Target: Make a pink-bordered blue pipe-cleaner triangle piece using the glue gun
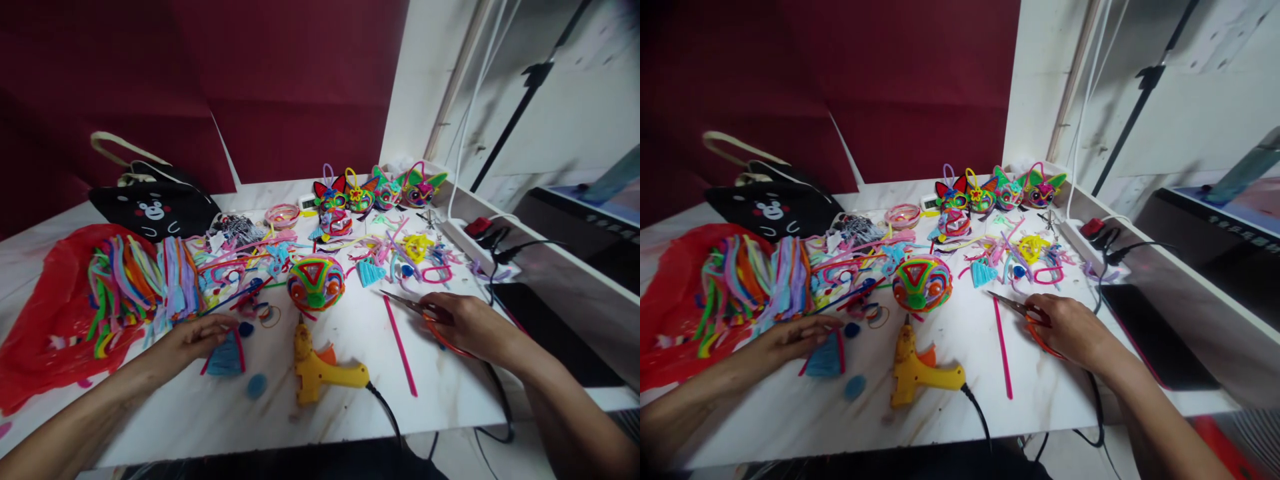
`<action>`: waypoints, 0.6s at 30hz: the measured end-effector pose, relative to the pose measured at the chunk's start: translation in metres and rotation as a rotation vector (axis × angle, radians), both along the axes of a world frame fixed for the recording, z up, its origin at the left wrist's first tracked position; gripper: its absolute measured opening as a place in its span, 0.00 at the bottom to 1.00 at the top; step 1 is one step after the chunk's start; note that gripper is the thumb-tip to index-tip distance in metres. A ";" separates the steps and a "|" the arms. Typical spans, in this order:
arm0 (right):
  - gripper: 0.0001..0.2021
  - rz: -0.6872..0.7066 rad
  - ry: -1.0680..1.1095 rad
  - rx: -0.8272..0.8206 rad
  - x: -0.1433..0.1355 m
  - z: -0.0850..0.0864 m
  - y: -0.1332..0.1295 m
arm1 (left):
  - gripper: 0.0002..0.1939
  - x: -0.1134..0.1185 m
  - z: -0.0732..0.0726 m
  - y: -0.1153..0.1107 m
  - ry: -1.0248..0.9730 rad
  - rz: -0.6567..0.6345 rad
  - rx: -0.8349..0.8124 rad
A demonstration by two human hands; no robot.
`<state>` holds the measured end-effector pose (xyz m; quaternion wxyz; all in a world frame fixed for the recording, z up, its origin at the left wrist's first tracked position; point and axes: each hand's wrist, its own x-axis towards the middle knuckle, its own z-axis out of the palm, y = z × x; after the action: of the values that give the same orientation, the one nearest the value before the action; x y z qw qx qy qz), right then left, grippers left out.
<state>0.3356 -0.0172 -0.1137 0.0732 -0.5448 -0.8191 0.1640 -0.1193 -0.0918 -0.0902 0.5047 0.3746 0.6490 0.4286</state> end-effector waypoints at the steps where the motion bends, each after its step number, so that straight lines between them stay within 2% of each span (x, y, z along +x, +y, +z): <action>1: 0.13 0.004 0.001 -0.006 0.000 0.001 0.000 | 0.11 -0.004 0.002 0.001 0.068 -0.051 -0.014; 3: 0.13 0.006 0.001 -0.022 -0.002 0.003 0.000 | 0.12 -0.008 0.010 0.004 0.220 -0.131 -0.009; 5: 0.13 0.004 -0.003 -0.032 -0.004 0.006 0.000 | 0.14 -0.006 0.021 0.007 0.389 -0.149 -0.003; 8: 0.15 0.012 -0.020 -0.040 -0.007 0.011 0.001 | 0.17 0.000 0.032 0.012 0.695 -0.054 0.011; 13: 0.18 0.001 -0.035 -0.008 -0.014 0.018 0.002 | 0.14 -0.010 0.030 0.028 0.983 -0.174 0.324; 16: 0.17 0.059 -0.080 -0.003 -0.025 0.022 0.004 | 0.12 -0.014 0.028 0.037 1.110 -0.231 0.477; 18: 0.14 0.108 -0.135 -0.007 -0.034 0.024 0.006 | 0.12 -0.009 0.031 0.040 1.196 -0.282 0.545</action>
<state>0.3017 -0.0114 -0.0893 0.0071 -0.5099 -0.8498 0.1336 -0.1281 -0.0522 -0.0596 -0.0033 0.7428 0.6304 0.2257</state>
